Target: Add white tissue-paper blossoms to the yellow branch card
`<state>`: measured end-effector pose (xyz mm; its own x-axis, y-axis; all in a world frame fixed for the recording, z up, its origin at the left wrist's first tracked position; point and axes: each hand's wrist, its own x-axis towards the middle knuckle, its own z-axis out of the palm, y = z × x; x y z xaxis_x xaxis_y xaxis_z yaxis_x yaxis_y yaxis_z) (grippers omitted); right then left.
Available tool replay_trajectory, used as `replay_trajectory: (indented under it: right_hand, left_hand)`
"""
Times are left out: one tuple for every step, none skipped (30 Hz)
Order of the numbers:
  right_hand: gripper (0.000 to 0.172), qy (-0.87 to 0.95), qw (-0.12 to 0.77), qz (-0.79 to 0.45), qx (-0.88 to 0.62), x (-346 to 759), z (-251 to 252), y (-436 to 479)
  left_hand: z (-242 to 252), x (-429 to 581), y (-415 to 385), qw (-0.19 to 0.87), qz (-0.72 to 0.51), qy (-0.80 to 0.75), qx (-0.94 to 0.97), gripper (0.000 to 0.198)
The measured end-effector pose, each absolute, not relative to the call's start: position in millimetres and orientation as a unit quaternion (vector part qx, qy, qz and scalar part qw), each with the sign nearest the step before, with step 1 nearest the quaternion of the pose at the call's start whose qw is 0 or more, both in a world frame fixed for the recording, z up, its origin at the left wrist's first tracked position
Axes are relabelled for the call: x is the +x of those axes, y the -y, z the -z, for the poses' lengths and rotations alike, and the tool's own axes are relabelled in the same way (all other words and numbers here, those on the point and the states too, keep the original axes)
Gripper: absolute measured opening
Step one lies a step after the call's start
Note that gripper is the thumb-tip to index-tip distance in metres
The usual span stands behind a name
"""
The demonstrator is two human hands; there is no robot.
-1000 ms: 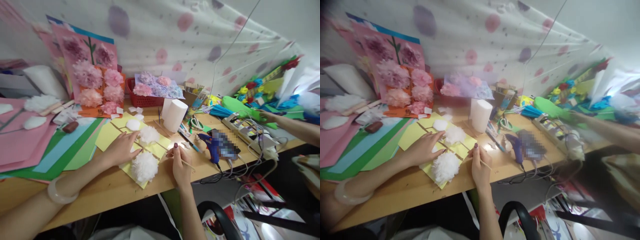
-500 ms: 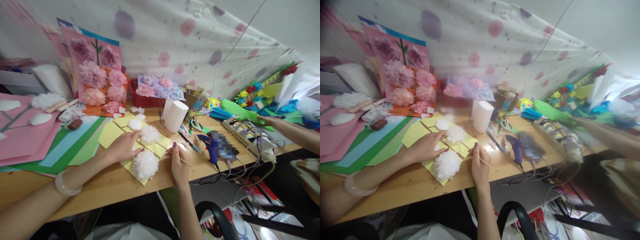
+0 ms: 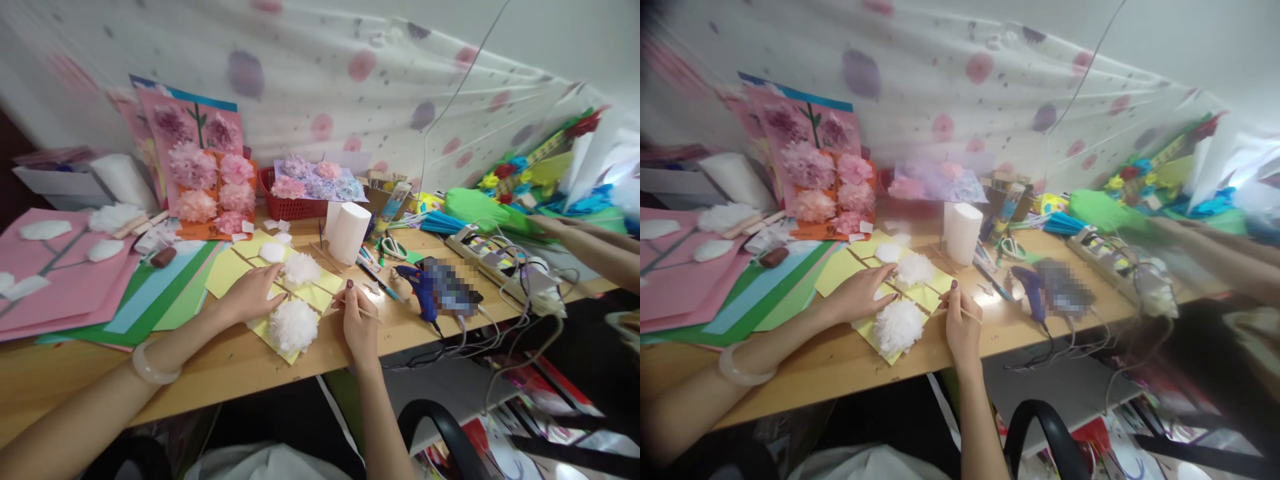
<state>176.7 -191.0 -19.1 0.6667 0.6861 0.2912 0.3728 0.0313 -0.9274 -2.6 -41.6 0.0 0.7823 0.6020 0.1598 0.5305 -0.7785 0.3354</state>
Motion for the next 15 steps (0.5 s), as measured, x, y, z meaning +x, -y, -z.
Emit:
replay_trajectory:
  right_hand:
    - [0.055, 0.385, 0.606, -0.129, -0.684, 177, 19, 191]
    - [0.055, 0.383, 0.607, -0.129, -0.684, 177, 19, 191]
    - [0.056, 0.380, 0.610, -0.132, -0.683, 178, 19, 192]
    - [0.056, 0.376, 0.612, -0.135, -0.683, 179, 19, 192]
    - [0.057, 0.371, 0.614, -0.139, -0.683, 179, 19, 192]
    - [0.057, 0.367, 0.615, -0.142, -0.683, 180, 19, 192]
    - [0.057, 0.363, 0.616, -0.146, -0.684, 181, 19, 193]
    - [0.058, 0.359, 0.616, -0.150, -0.685, 181, 19, 193]
    - [0.058, 0.354, 0.616, -0.155, -0.686, 182, 19, 194]
    - [0.058, 0.347, 0.617, -0.160, -0.688, 183, 20, 195]
    - [0.058, 0.335, 0.620, -0.163, -0.691, 184, 20, 196]
    - [0.058, 0.322, 0.620, -0.161, -0.697, 185, 21, 197]
    - [0.059, 0.311, 0.624, -0.161, -0.699, 187, 22, 198]
    - [0.059, 0.296, 0.630, -0.161, -0.700, 188, 23, 198]
    - [0.058, 0.282, 0.637, -0.164, -0.699, 189, 24, 199]
  left_hand:
    - [1, -3, 41, 0.138, -0.132, -0.301, 0.934, 0.060]
    - [1, -3, 41, 0.137, -0.134, -0.299, 0.935, 0.060]
    - [2, -2, 40, 0.137, -0.137, -0.297, 0.935, 0.059]
    - [2, -2, 40, 0.135, -0.139, -0.296, 0.935, 0.058]
    - [2, -2, 40, 0.133, -0.140, -0.297, 0.935, 0.057]
    - [2, -1, 41, 0.129, -0.142, -0.298, 0.935, 0.056]
    - [1, -1, 41, 0.123, -0.142, -0.301, 0.935, 0.055]
    - [0, -1, 42, 0.117, -0.144, -0.302, 0.935, 0.054]
    - [-1, -1, 44, 0.108, -0.147, -0.301, 0.936, 0.052]
    - [-3, -1, 44, 0.100, -0.150, -0.298, 0.937, 0.049]
    - [-5, -2, 45, 0.098, -0.152, -0.295, 0.938, 0.047]
    - [-7, -4, 44, 0.101, -0.157, -0.292, 0.938, 0.044]
    - [-10, -7, 43, 0.108, -0.165, -0.290, 0.937, 0.041]
    - [-13, -11, 40, 0.117, -0.178, -0.289, 0.933, 0.037]
    - [-16, -16, 36, 0.125, -0.196, -0.290, 0.928, 0.033]
